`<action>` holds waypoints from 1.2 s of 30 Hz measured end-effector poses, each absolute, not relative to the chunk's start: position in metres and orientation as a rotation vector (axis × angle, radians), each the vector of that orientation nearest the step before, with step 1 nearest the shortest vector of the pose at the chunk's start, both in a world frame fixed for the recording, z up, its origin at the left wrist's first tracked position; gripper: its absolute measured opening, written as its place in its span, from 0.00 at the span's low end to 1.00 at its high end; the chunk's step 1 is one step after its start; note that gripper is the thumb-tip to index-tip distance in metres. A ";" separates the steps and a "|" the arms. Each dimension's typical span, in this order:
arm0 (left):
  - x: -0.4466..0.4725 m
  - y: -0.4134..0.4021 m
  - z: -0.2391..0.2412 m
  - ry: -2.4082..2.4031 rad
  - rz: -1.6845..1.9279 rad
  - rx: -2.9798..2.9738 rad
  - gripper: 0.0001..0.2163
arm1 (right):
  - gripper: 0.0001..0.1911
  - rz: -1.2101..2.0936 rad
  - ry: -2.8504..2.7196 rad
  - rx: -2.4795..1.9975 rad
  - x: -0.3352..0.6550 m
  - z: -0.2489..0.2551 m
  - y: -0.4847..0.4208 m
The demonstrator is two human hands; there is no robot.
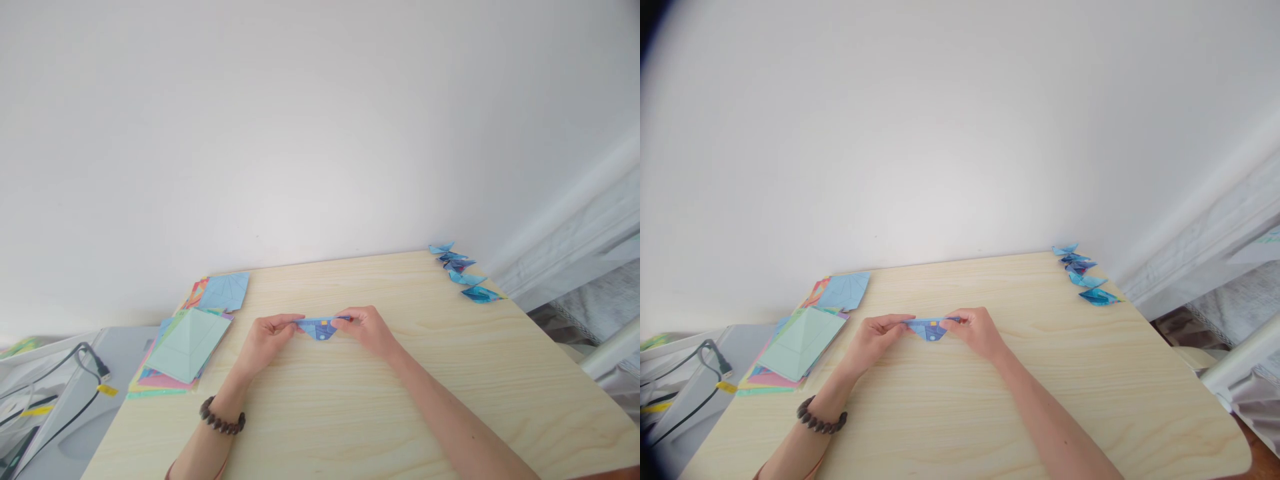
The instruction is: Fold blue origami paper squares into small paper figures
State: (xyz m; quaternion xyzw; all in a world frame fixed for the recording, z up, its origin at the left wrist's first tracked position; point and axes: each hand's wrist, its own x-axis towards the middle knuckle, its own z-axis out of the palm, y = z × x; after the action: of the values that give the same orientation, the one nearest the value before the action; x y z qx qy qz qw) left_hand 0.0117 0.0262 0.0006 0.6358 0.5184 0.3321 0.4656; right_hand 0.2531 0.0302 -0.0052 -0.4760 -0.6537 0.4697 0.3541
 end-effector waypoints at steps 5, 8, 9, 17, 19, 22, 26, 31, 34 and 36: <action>0.011 0.024 0.003 1.285 0.828 1.663 0.12 | 0.15 1.158 -1.730 -1.179 0.254 -0.004 0.030; 0.014 0.021 0.004 1.277 0.899 1.760 0.10 | 0.12 0.996 -1.753 -1.104 0.253 -0.004 0.029; 0.016 0.020 0.005 1.287 0.924 1.798 0.10 | 0.11 0.916 -1.754 -1.082 0.253 -0.005 0.029; 0.016 0.026 0.000 1.221 0.989 2.326 0.07 | 0.11 0.327 -2.080 -0.918 0.254 -0.012 0.033; 0.014 0.028 -0.002 1.228 0.904 2.453 0.08 | 0.11 0.242 -2.159 -0.931 0.252 -0.012 0.034; 0.014 0.028 -0.002 1.193 0.743 2.564 0.10 | 0.11 0.204 -2.264 -0.969 0.249 -0.013 0.032; 0.018 0.026 -0.002 1.156 0.652 2.610 0.09 | 0.09 0.244 -2.322 -1.010 0.245 -0.013 0.028; 0.019 0.025 -0.004 1.216 0.636 2.616 0.10 | 0.09 0.298 -2.281 -1.081 0.246 -0.013 0.028; 0.021 0.024 -0.004 1.221 0.632 2.630 0.10 | 0.09 0.310 -2.237 -1.132 0.246 -0.014 0.028; 0.022 0.024 -0.003 1.240 0.627 2.638 0.10 | 0.09 0.311 -2.211 -1.169 0.246 -0.015 0.028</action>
State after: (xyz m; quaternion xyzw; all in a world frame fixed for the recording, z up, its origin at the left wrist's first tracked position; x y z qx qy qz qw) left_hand 0.0224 0.0239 -0.0028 0.8819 0.4146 0.2097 0.0799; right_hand 0.2463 0.0277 -0.0147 -0.4415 -0.8354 0.1174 0.3056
